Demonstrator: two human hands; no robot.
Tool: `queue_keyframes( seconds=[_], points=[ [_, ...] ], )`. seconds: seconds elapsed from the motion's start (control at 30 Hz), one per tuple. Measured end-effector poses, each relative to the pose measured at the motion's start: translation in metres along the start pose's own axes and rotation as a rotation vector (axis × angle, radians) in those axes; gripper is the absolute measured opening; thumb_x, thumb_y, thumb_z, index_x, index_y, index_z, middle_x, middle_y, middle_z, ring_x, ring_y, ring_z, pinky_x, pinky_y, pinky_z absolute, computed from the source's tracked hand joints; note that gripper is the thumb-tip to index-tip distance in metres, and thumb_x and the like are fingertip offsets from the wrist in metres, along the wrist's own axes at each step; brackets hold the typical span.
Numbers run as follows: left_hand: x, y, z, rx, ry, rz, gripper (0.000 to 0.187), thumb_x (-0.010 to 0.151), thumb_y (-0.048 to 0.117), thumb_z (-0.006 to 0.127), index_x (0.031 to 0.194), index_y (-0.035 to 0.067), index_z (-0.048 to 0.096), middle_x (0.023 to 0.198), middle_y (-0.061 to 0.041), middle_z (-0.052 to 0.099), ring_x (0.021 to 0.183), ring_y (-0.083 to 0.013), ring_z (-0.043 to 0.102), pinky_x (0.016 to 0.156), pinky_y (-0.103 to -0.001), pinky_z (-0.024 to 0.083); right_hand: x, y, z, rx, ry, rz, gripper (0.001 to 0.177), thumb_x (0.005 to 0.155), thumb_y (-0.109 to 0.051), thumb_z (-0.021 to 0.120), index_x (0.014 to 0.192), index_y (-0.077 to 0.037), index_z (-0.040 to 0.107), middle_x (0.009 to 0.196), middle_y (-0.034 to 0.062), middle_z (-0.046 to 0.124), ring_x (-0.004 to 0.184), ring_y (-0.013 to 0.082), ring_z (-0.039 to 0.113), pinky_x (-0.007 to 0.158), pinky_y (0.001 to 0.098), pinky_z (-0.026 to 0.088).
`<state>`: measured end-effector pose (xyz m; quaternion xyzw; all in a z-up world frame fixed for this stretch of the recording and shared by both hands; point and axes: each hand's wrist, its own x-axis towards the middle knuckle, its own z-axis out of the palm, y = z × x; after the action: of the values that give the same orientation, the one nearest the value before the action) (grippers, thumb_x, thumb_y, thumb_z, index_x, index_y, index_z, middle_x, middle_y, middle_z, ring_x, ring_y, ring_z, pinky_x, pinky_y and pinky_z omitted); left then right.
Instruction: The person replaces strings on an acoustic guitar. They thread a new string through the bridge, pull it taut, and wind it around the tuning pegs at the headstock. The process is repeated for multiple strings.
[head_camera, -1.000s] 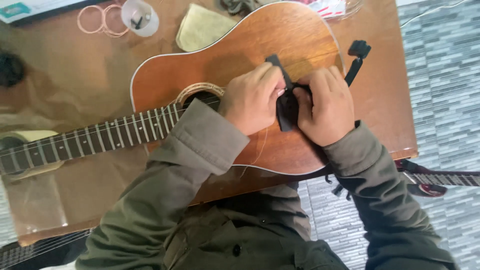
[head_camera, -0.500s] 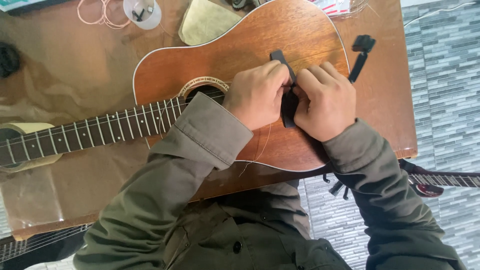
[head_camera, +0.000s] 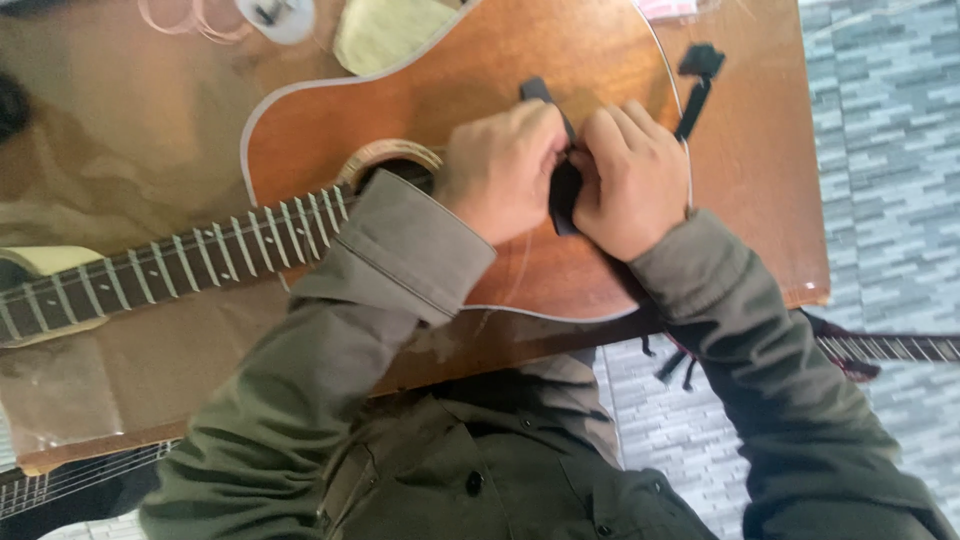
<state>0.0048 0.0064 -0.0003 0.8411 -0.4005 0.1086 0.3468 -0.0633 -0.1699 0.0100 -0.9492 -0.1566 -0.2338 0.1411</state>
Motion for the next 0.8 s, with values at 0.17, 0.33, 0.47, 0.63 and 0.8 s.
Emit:
queue_keyframes(
  seconds=[0.17,0.33,0.47,0.63,0.8],
  points=[
    [0.001,0.003,-0.004,-0.083,-0.058,-0.011,0.014,0.086,0.008,0.062,0.09,0.016,0.051,0.077,-0.001,0.055,0.065,-0.0314,0.062,0.049,-0.045,0.044,-0.002,-0.008,-0.01,0.081,-0.044,0.05,0.014,0.094,0.0,0.064,0.093,-0.005,0.052,0.081,0.0088,0.05,0.076,0.034,0.052,0.063,0.0445,0.043],
    [0.006,0.0,-0.011,-0.126,-0.091,-0.036,0.016,0.082,0.005,0.061,0.088,0.013,0.049,0.082,-0.002,0.056,0.063,-0.0311,0.056,0.048,-0.048,0.038,0.007,-0.021,-0.017,0.111,-0.076,0.091,0.011,0.095,0.005,0.058,0.095,-0.002,0.05,0.085,0.0123,0.054,0.079,0.0352,0.051,0.063,0.0457,0.039],
    [0.009,0.004,-0.018,-0.106,-0.083,0.01,0.016,0.085,0.013,0.066,0.092,0.012,0.052,0.083,-0.005,0.057,0.066,-0.0318,0.058,0.05,-0.047,0.041,0.011,-0.027,-0.027,0.097,0.025,0.079,0.004,0.102,0.004,0.052,0.099,0.003,0.054,0.09,0.018,0.053,0.081,0.038,0.047,0.072,0.0472,0.04],
    [0.015,0.003,-0.019,-0.138,-0.106,-0.026,0.01,0.089,0.017,0.072,0.094,0.016,0.063,0.085,-0.006,0.059,0.068,-0.0346,0.063,0.052,-0.049,0.046,0.017,-0.014,-0.045,0.045,0.138,0.091,0.019,0.112,-0.003,0.047,0.118,0.009,0.061,0.109,0.0224,0.063,0.094,0.0422,0.054,0.087,0.0492,0.043],
    [0.014,0.0,-0.009,-0.067,-0.096,0.043,0.013,0.091,0.013,0.066,0.082,0.015,0.058,0.077,-0.001,0.055,0.055,-0.0298,0.058,0.039,-0.045,0.042,0.036,0.032,-0.054,0.057,0.084,0.068,0.024,0.114,0.012,0.05,0.126,0.011,0.071,0.105,0.0244,0.06,0.098,0.0407,0.048,0.089,0.0481,0.038]
  ],
)
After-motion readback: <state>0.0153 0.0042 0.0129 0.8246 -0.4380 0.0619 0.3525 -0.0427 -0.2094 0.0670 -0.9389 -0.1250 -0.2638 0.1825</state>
